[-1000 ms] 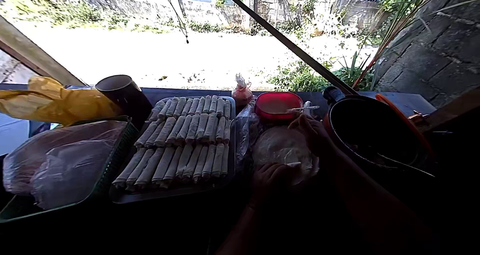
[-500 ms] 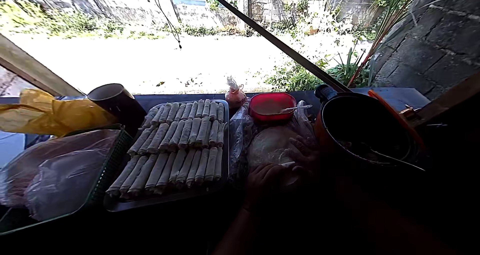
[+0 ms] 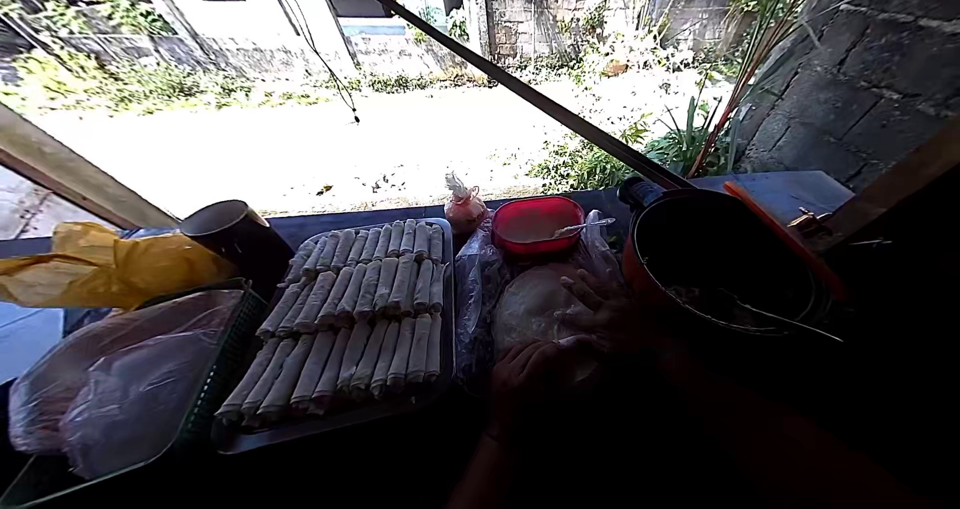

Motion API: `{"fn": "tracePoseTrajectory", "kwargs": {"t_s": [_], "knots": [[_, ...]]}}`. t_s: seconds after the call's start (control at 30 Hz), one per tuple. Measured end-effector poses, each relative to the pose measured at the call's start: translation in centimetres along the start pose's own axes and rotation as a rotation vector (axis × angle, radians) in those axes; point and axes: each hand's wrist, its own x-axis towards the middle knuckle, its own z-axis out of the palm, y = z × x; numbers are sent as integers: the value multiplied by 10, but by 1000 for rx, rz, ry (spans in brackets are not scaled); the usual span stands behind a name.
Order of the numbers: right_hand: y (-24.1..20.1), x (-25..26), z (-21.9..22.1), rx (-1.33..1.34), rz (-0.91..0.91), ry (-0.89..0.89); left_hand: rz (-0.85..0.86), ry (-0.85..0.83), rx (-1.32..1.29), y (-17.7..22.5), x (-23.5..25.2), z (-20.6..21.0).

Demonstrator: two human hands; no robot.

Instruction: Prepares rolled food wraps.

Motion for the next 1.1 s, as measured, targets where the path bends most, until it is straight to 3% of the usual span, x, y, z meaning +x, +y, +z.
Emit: {"fn": "tracePoseTrajectory", "kwargs": {"t_s": [0.1, 0.2, 0.47, 0.63, 0.77, 0.83, 0.9, 1.03, 1.1], "knots": [[-9, 7, -8, 24, -48, 42, -4, 3, 6, -1, 0, -1], [-15, 14, -7, 14, -57, -102, -5, 6, 7, -1, 0, 0], [-12, 24, -12, 67, 5, -152, 13, 14, -1, 0, 1, 1], [-15, 24, -10, 112, -49, -185, 9, 17, 12, 0, -1, 0], [-9, 14, -12, 192, -54, 116, -4, -5, 12, -1, -1, 0], [-7, 6, -8, 184, -78, 121, -9, -6, 9, 0, -1, 0], [1, 1, -1, 132, -23, 13, -5, -7, 0, 1, 0, 0], [9, -7, 5, 186, -19, 264, -3, -12, 0, 0, -1, 0], [10, -10, 8, 176, -25, 222, -4, -8, -1, 0, -2, 0]]}}
